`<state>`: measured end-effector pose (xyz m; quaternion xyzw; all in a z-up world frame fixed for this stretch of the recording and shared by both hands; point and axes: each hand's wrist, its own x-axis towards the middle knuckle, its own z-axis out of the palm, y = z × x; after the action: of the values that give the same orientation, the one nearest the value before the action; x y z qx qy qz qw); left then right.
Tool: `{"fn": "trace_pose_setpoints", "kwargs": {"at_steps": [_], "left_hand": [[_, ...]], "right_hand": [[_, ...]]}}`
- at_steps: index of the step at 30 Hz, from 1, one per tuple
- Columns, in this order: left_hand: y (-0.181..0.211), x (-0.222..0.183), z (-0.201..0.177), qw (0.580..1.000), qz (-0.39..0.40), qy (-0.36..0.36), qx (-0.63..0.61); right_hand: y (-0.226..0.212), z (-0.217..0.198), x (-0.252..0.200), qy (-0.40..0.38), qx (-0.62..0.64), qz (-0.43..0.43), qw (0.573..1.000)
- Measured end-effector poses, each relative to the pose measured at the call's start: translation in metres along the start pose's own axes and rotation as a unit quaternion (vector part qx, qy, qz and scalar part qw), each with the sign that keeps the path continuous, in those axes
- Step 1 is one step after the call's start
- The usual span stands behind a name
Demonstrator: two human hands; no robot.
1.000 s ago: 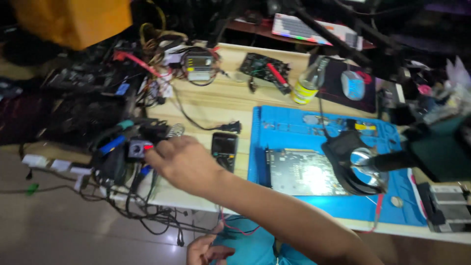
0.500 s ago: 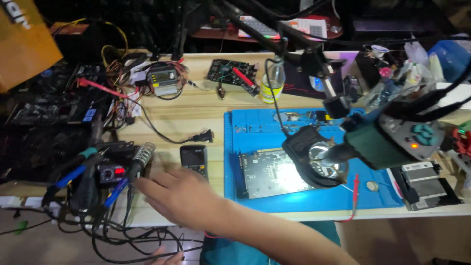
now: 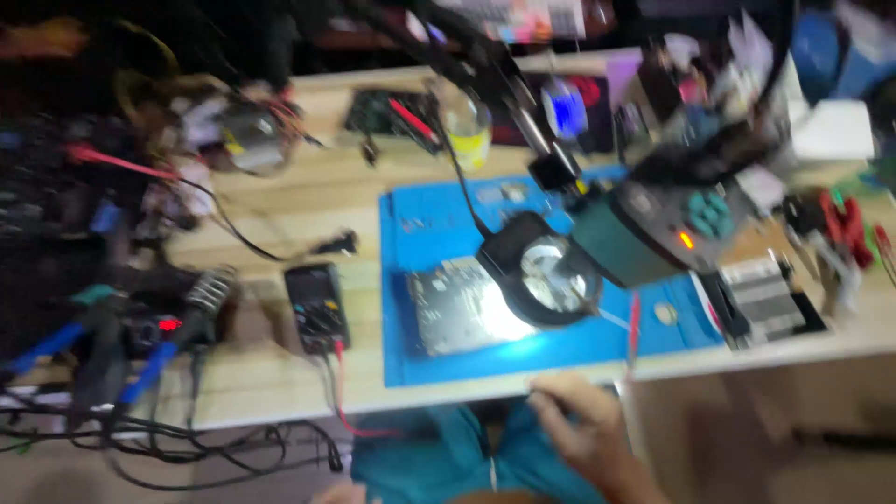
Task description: Testing a graphics card circuit board using multimeter probes to check for electrical continuity and voltages.
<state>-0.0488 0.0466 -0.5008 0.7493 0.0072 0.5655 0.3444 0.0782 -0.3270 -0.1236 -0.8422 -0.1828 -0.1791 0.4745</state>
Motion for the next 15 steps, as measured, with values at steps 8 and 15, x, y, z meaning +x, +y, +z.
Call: {"fn": "trace_pose_setpoints", "kwargs": {"at_steps": [8, 15], "left_hand": [[0.238, 0.272, 0.093, 0.952, 0.006, -0.275, -0.135], [0.238, 0.314, 0.151, 0.927, 0.045, -0.361, -0.086]], "right_hand": [[0.045, -0.072, -0.043, 0.113, -0.169, 0.107, 0.973], [0.072, -0.091, -0.019, 0.047, -0.299, 0.187, 0.935]]}}
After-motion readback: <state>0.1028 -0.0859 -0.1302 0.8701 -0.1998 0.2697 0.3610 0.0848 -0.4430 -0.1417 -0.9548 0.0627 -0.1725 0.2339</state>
